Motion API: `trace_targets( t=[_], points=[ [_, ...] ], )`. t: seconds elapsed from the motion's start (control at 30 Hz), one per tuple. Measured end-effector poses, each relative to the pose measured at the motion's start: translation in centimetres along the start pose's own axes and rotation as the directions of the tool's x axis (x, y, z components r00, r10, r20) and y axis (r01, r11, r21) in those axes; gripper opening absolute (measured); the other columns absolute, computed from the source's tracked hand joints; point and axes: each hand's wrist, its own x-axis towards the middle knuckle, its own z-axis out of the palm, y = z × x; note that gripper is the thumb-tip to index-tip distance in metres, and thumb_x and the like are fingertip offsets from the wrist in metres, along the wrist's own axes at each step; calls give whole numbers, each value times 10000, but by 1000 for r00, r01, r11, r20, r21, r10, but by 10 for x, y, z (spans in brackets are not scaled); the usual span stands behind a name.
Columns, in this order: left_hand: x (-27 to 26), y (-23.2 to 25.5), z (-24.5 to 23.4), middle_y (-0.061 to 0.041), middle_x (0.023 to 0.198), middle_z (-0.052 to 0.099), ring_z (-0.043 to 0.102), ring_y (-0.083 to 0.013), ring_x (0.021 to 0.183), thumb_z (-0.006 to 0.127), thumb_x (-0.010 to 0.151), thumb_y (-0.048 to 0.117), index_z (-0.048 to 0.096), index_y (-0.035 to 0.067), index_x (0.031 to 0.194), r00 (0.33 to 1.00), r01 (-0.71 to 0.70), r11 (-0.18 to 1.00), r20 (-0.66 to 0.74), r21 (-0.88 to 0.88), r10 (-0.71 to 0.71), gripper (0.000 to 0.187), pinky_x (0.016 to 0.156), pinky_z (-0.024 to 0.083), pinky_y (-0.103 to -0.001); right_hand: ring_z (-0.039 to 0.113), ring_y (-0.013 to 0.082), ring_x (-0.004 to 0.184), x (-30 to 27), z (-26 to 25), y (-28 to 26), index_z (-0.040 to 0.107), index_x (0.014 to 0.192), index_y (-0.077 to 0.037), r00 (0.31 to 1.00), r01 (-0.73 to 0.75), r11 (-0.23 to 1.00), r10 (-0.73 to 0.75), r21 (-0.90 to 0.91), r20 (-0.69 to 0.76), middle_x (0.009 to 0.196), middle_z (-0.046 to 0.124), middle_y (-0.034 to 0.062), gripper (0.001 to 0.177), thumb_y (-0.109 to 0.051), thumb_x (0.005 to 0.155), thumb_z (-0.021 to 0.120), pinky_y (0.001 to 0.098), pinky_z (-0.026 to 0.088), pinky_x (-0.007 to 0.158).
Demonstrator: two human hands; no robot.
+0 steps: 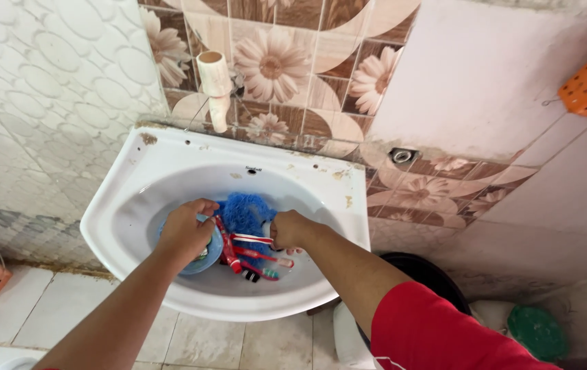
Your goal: The person organizes bathroom items by moving them from a basin in the sink to wall-mounted baskets. They place a pink tube, toothbrushes, toothpaste, and a small container into an orange basket, and a green powder packet into a blue corner shelf.
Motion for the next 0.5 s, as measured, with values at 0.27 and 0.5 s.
trace_targets(
  t=[0.27,0.5],
  points=[
    [26,80,4,-180,1085,732,675,-413,964,753,855,272,651,60,1276,696,-711,693,-22,119,718,483,849,513,-485,709,239,834,-83,-96,-31,798,995,-90,906,268,957,-290,-113,-307,883,759,129,259,-233,781,828,368,563,783],
    [42,255,20,-123,839,750,751,-302,816,448,982,218,643,84,1055,803,-566,823,196,-46,563,247,773,571,-449,722,182,731,-220,-225,-26,794,909,-81,813,224,967,-253,-118,-524,841,782,101,210,-248,785,824,343,576,699]
  ],
)
